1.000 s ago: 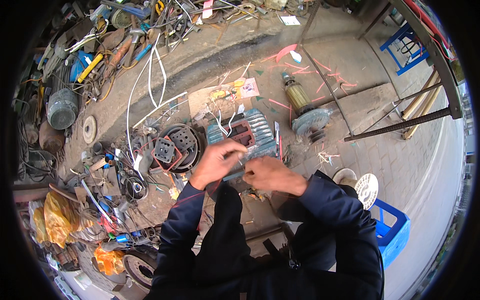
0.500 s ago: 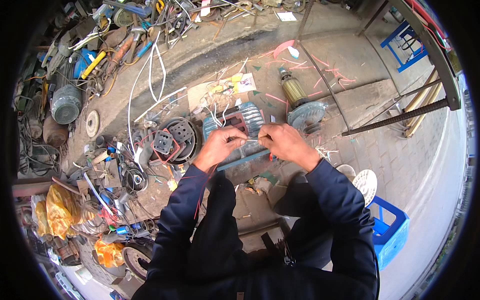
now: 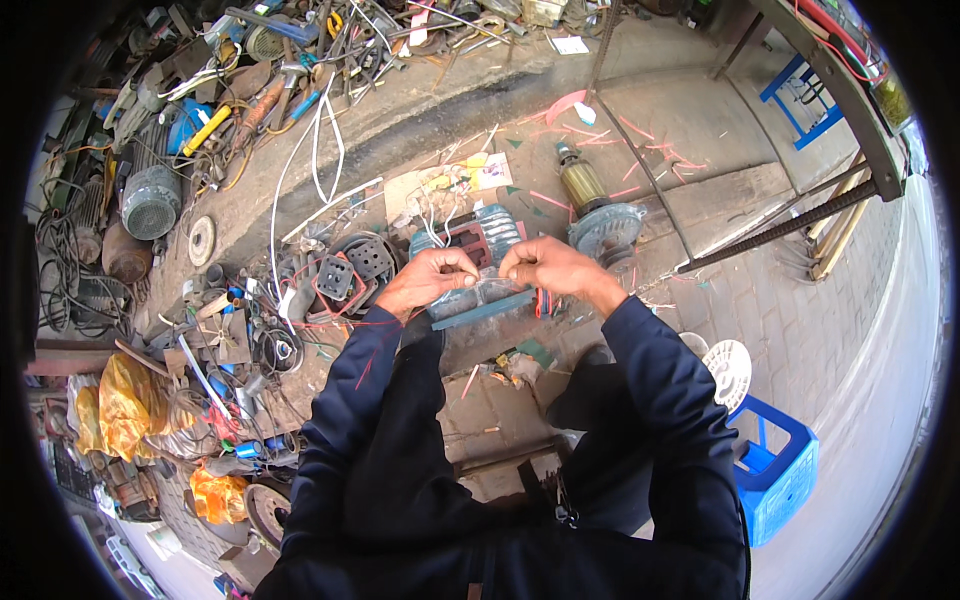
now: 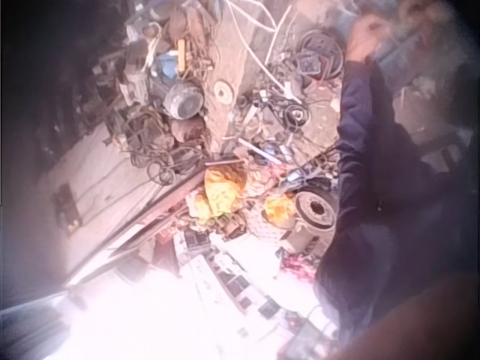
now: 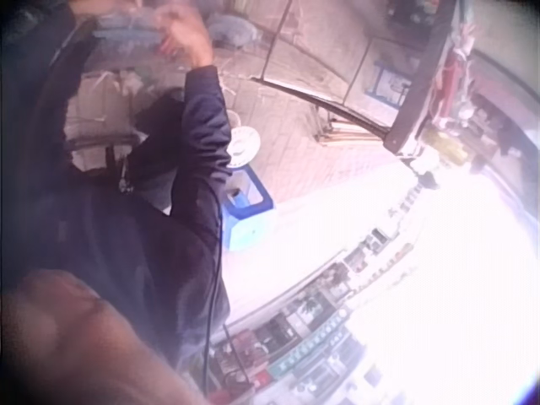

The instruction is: The person sits at a cluttered outdoor workbench and repairs an electrical component by stripping and twisting wires, then uses shears to trim a metal plate. The person handles wires, a motor-like housing, and a metal plate, using shears to cut the plate.

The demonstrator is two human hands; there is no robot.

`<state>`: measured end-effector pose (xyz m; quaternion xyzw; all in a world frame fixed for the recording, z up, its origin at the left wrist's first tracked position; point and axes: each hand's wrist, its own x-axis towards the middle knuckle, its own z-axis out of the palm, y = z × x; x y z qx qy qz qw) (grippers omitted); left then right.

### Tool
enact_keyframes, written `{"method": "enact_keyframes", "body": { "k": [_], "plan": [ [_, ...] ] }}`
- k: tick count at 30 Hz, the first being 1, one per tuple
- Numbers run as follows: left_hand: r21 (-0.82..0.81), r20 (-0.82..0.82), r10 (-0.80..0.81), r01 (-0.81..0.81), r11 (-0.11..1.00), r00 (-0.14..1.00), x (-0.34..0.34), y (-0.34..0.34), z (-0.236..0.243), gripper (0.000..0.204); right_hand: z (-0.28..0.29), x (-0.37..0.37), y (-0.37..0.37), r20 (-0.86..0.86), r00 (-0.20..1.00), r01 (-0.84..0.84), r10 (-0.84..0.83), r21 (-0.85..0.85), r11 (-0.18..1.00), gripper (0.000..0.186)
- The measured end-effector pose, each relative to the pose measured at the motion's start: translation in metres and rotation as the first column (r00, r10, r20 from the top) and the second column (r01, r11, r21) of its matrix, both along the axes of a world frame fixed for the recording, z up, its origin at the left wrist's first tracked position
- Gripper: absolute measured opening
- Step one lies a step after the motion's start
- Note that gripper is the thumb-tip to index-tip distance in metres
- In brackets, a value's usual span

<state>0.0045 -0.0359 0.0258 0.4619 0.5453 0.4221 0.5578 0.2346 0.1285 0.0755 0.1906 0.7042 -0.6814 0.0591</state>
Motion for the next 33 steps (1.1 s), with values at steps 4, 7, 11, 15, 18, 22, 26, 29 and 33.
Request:
{"method": "enact_keyframes", "body": {
  "k": [4, 7, 11, 15, 18, 22, 26, 29, 33],
  "plan": [
    [0.003, 0.061, 0.032, -0.032, 0.999, 0.998, -0.006, 0.0, -0.001, 0.01, -0.006, -0.002, -0.003, 0.029, 1.0, 0.0, -0.003, 0.109, 0.994, 0.015],
    [0.001, 0.139, 0.102, -0.103, 0.995, 0.985, -0.006, -0.002, -0.001, 0.009, -0.007, -0.001, -0.008, 0.018, 0.999, 0.03, -0.031, 0.037, 0.999, 0.017],
    [0.053, 0.149, 0.18, -0.189, 0.98, 0.972, 0.002, 0.0, -0.003, 0.012, 0.008, 0.009, -0.021, 0.082, 0.989, 0.149, -0.127, -0.386, 0.911, 0.024],
    [0.104, 0.169, 0.255, -0.275, 0.956, 0.952, 0.014, 0.005, -0.003, 0.009, 0.027, 0.018, -0.046, 0.058, 0.956, 0.24, -0.289, -0.72, 0.651, 0.028],
    [0.109, 0.048, 0.286, -0.29, 0.951, 0.957, 0.025, 0.007, -0.002, 0.008, 0.031, 0.014, -0.052, 0.11, 0.908, 0.369, -0.405, -0.668, 0.647, 0.034],
    [0.154, -0.106, 0.29, -0.272, 0.95, 0.951, 0.032, 0.006, 0.001, 0.008, 0.021, -0.002, -0.033, 0.042, 0.851, 0.468, -0.523, -0.514, 0.719, 0.052],
    [0.151, -0.107, 0.271, -0.253, 0.955, 0.957, 0.032, 0.005, 0.002, 0.007, 0.007, -0.011, -0.013, 0.105, 0.784, 0.609, -0.612, -0.323, 0.724, 0.05],
    [0.167, -0.163, 0.306, -0.28, 0.946, 0.938, 0.033, 0.004, 0.0, 0.006, 0.002, -0.01, -0.006, 0.241, 0.751, 0.655, -0.615, -0.147, 0.741, 0.044],
    [0.176, -0.121, 0.331, -0.308, 0.935, 0.936, 0.034, 0.004, -0.005, 0.004, 0.007, -0.007, -0.01, 0.262, 0.771, 0.627, -0.58, -0.156, 0.764, 0.032]
  ]
}}
